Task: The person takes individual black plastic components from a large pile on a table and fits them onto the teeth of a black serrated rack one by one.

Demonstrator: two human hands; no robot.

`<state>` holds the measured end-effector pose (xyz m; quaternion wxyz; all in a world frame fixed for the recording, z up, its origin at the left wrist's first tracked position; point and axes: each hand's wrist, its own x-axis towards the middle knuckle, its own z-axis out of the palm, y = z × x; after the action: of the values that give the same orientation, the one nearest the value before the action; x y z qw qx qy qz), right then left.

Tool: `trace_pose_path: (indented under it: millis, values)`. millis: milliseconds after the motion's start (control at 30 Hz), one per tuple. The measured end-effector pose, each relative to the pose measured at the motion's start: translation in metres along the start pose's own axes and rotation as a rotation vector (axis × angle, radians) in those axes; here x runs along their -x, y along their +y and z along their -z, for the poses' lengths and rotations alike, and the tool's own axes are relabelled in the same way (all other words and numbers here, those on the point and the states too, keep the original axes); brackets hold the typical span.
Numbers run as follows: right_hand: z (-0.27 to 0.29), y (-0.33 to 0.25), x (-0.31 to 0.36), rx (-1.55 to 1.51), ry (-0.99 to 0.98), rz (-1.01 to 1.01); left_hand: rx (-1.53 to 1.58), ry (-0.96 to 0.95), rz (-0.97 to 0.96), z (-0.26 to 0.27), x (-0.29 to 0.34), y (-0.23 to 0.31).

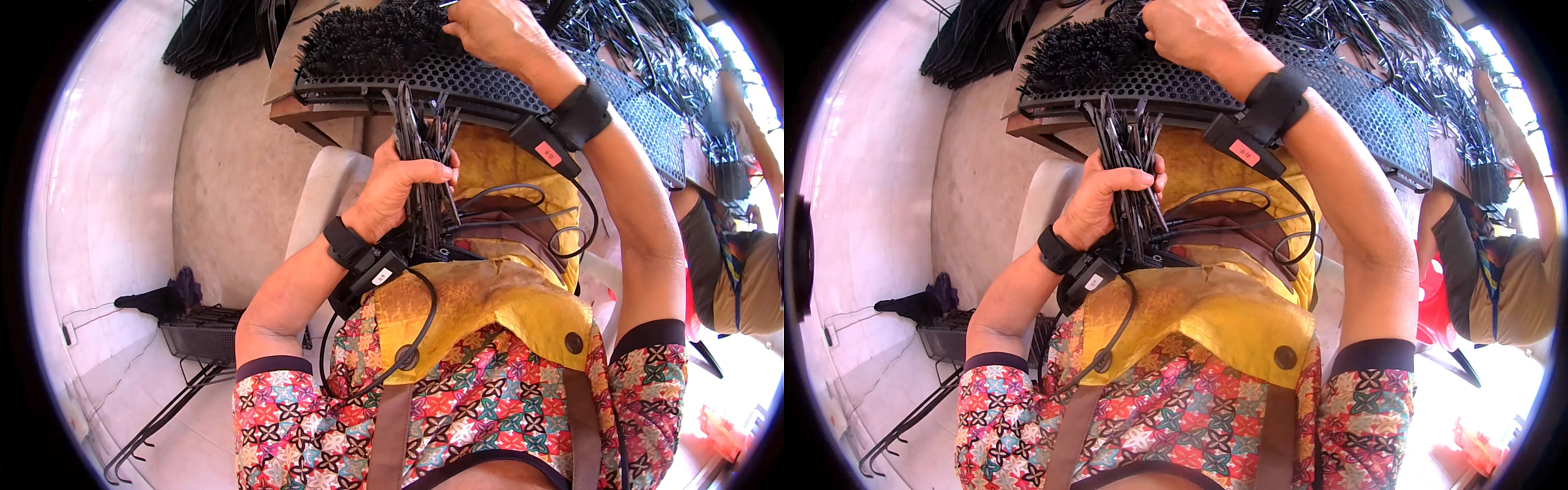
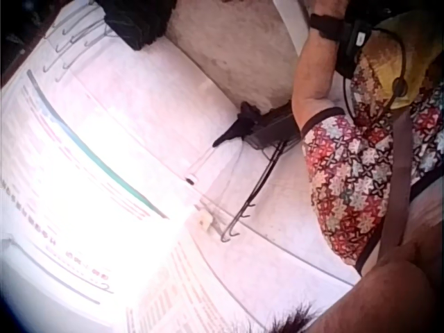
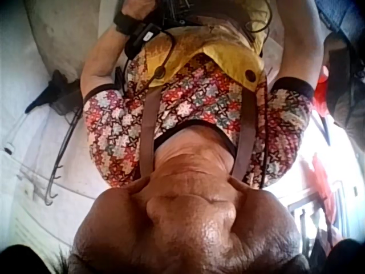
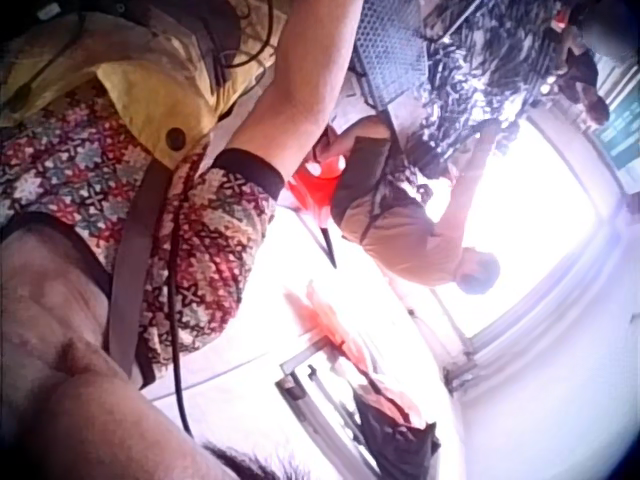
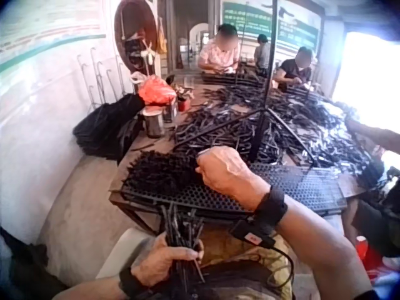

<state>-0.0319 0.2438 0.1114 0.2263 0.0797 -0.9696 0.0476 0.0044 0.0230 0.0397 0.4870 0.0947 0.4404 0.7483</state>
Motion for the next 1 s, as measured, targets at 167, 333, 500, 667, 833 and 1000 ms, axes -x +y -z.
trace_pose_path:
  millis: [167, 333, 500, 667, 833, 1000]
  values:
    - [0.017, 0.006, 0.011, -0.044, 0.140, 0.113, -0.001, -0.011, -0.005, -0.001, 0.002, 0.000]
    - [0.015, 0.029, 0.050, 0.070, -0.092, 0.094, -0.018, -0.043, -0.025, -0.002, 0.001, -0.001]
    - [0.011, 0.014, 0.068, 0.238, -0.116, 0.270, -0.020, -0.031, -0.008, -0.005, 0.003, -0.003]
    - [0.013, 0.017, 0.067, 0.219, 0.004, 0.246, -0.007, -0.091, 0.020, -0.002, 0.002, -0.007]
    - [0.030, 0.007, 0.053, -0.222, 0.240, 0.013, 0.016, -0.107, 0.039, -0.004, 0.005, -0.007]
    - [0.020, -0.024, 0.035, -0.611, 0.366, -0.298, 0.017, -0.135, 0.031, 0.000, 0.002, -0.009]
